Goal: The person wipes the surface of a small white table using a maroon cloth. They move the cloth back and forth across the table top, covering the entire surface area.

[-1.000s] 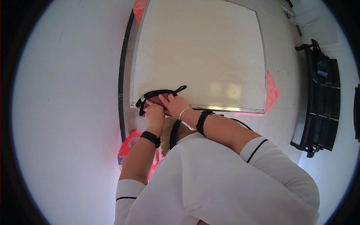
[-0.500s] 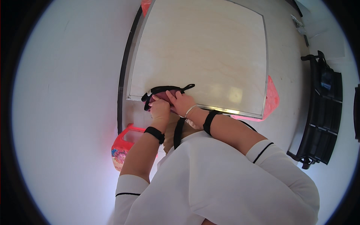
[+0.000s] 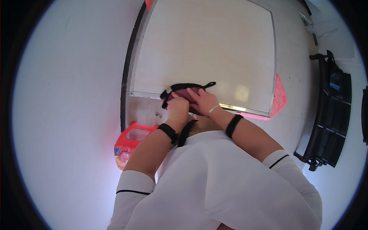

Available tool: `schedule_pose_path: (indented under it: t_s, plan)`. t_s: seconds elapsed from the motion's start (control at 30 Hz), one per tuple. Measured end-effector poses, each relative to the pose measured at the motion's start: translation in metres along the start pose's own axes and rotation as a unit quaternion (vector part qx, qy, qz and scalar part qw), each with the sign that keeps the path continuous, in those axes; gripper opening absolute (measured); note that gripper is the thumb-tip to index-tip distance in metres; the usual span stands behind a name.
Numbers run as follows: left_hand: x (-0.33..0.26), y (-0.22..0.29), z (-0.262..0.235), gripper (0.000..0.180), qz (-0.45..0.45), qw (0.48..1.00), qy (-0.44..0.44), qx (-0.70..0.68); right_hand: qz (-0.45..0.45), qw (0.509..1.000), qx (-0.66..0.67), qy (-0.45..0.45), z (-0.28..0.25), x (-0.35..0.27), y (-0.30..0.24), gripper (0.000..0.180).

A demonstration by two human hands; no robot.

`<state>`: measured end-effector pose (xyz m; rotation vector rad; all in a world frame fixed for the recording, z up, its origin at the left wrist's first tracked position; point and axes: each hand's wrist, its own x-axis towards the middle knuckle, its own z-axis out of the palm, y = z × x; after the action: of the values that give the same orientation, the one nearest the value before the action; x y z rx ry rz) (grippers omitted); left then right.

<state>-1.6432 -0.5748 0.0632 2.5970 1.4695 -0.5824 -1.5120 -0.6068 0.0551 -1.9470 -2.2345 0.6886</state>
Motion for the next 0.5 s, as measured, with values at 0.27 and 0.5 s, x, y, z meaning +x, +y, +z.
schedule_pose_path:
  t_s: [0.27,0.5]
  plan:
    - [-0.009,-0.002,-0.005,0.062,0.219,0.952,0.105,-0.188,0.124,0.991,-0.025,0.029,-0.013,-0.059,0.033,0.065]
    - [0.011,-0.007,0.003,0.053,0.253,0.946,0.065,-0.193,0.161,0.982,-0.062,0.077,0.004,-0.055,0.022,0.067]
